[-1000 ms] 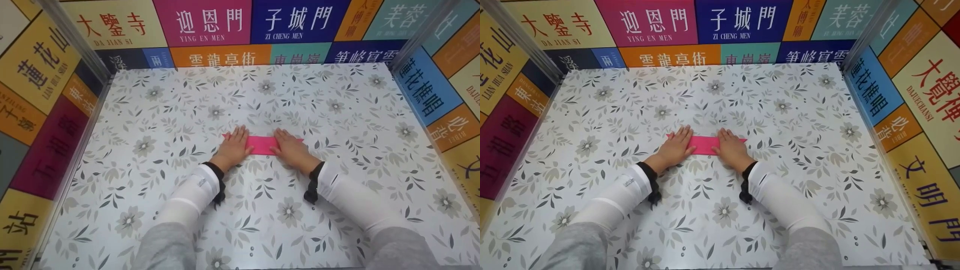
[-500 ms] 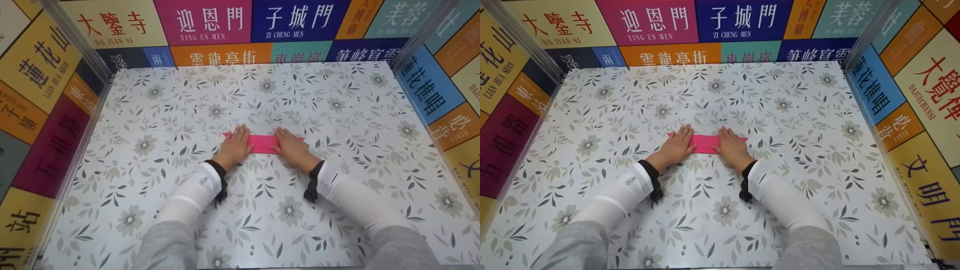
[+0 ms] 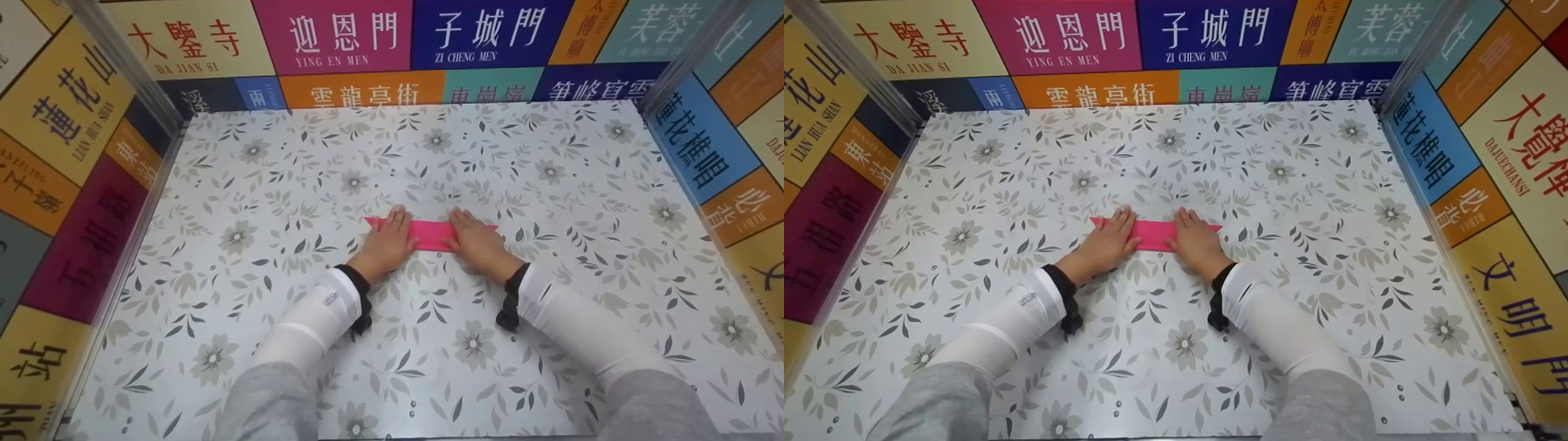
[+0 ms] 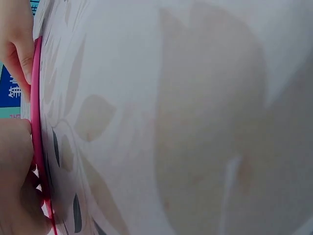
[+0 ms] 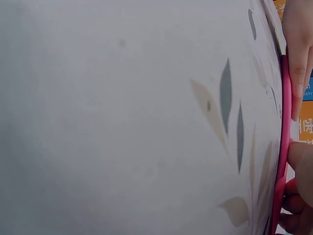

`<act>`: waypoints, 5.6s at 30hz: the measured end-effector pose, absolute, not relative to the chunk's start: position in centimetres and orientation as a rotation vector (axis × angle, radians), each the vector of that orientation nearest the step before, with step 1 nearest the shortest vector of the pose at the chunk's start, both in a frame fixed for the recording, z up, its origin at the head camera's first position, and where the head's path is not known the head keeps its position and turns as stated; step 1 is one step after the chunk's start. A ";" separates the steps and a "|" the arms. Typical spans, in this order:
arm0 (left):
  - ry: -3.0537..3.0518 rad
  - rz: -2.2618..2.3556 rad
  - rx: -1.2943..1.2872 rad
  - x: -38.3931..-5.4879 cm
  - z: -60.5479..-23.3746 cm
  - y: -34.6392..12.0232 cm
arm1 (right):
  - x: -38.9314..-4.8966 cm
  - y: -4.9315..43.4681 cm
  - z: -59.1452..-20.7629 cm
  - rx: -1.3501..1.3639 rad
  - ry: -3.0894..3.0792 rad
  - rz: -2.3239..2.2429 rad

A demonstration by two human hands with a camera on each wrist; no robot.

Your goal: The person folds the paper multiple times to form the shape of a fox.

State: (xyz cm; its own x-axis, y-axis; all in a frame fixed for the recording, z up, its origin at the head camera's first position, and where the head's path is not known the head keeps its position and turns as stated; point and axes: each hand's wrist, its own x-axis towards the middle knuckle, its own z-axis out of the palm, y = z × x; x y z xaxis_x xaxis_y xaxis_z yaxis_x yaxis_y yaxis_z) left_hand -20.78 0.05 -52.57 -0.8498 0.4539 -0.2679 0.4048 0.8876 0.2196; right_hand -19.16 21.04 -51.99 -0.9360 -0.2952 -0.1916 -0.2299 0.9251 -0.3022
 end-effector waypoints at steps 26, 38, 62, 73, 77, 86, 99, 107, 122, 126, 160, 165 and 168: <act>2.676 0.198 0.728 -20.1 -52.8 1.0 | -18.9 21.0 -51.8 -0.419 2.863 -0.397; 2.635 0.230 0.680 -20.0 -52.3 1.1 | -19.0 21.0 -52.0 -0.404 2.840 -0.398; 2.598 0.136 0.666 -20.2 -51.9 1.2 | -19.1 20.0 -51.7 -0.341 2.859 -0.541; 2.608 0.171 0.664 -19.9 -51.9 1.5 | -18.7 18.0 -52.5 -0.514 2.841 -0.364; 2.604 0.176 0.664 -19.9 -52.1 1.4 | -18.7 18.3 -53.4 -0.537 2.847 -0.382; 2.605 0.150 0.667 -20.2 -51.9 1.4 | -18.7 18.5 -53.8 -0.551 2.877 -0.360; 2.613 0.242 0.707 -20.0 -52.2 1.4 | -18.3 19.2 -53.6 -0.532 2.878 -0.366; 2.590 0.206 0.754 -20.2 -52.4 0.9 | -17.8 20.2 -53.4 -0.542 2.839 -0.373; 2.620 0.257 0.759 -20.6 -52.9 0.1 | -17.9 22.9 -53.5 -0.515 2.841 -0.404; 2.614 0.278 0.769 -20.6 -52.7 0.0 | -17.9 23.6 -53.4 -0.511 2.844 -0.417; 2.541 0.386 0.728 -21.4 -51.6 -2.9 | -18.1 23.8 -53.4 -0.530 2.818 -0.415; 2.554 0.372 0.713 -21.6 -51.2 -4.3 | -18.0 23.9 -53.3 -0.525 2.824 -0.424; 2.562 0.379 0.699 -21.5 -51.2 -4.8 | -17.9 23.9 -53.3 -0.527 2.830 -0.419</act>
